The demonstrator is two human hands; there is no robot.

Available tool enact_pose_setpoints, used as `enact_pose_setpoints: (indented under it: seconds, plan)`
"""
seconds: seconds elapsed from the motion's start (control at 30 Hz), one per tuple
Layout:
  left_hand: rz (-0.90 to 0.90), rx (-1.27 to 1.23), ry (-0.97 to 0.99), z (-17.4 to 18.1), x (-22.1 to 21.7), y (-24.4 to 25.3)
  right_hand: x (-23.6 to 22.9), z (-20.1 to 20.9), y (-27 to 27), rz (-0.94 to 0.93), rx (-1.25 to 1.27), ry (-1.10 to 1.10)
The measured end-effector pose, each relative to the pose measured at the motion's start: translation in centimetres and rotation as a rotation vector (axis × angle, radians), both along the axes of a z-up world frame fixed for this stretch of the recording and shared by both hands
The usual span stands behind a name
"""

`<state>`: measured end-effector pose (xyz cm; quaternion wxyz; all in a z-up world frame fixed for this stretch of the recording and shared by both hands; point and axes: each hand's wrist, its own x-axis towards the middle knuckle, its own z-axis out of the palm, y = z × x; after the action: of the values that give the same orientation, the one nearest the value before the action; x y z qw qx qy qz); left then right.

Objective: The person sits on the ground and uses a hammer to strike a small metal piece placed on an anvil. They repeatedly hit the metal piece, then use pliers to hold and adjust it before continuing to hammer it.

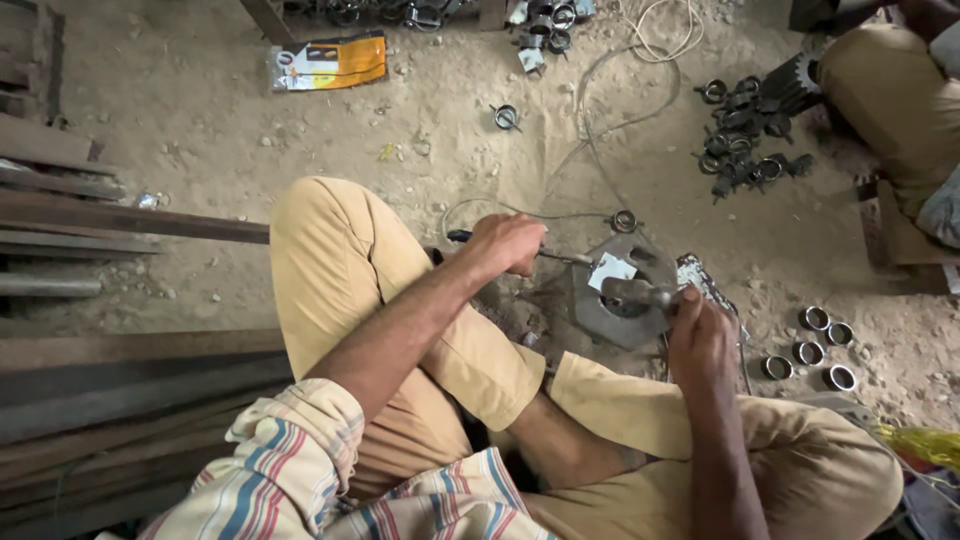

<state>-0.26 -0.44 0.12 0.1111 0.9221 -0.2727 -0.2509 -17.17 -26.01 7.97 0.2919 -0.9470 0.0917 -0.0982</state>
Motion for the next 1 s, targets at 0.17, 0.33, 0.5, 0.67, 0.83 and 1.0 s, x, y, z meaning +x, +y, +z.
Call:
enact_pose_setpoints:
  seconds: [0.17, 0.33, 0.5, 0.67, 0.83, 1.0]
  plan:
    - [0.009, 0.023, 0.023, 0.1, 0.3, -0.1, 0.7, -2.9, -1.1, -0.001, -0.126, 0.108]
    - [0.009, 0.064, 0.032, -0.5, 0.4, -0.7, 0.3, -4.7, -3.5, -0.027, -0.271, -0.206]
    - [0.010, -0.013, -0.027, -0.7, 0.1, 0.0, 0.4, -4.6, -2.0, -0.014, -0.071, 0.058]
    - [-0.014, -0.046, -0.032, -0.7, 0.2, -0.1, 0.6, -2.0, -1.4, 0.083, -0.202, -0.022]
    - [-0.005, -0.021, -0.028, -0.8, 0.2, -0.1, 0.2, -1.4, -0.2, -0.014, 0.082, -0.029]
    - [-0.007, -0.013, -0.018, -0.9, 0.0, -0.1, 0.4, -1.8, -0.7, 0.022, -0.235, -0.037]
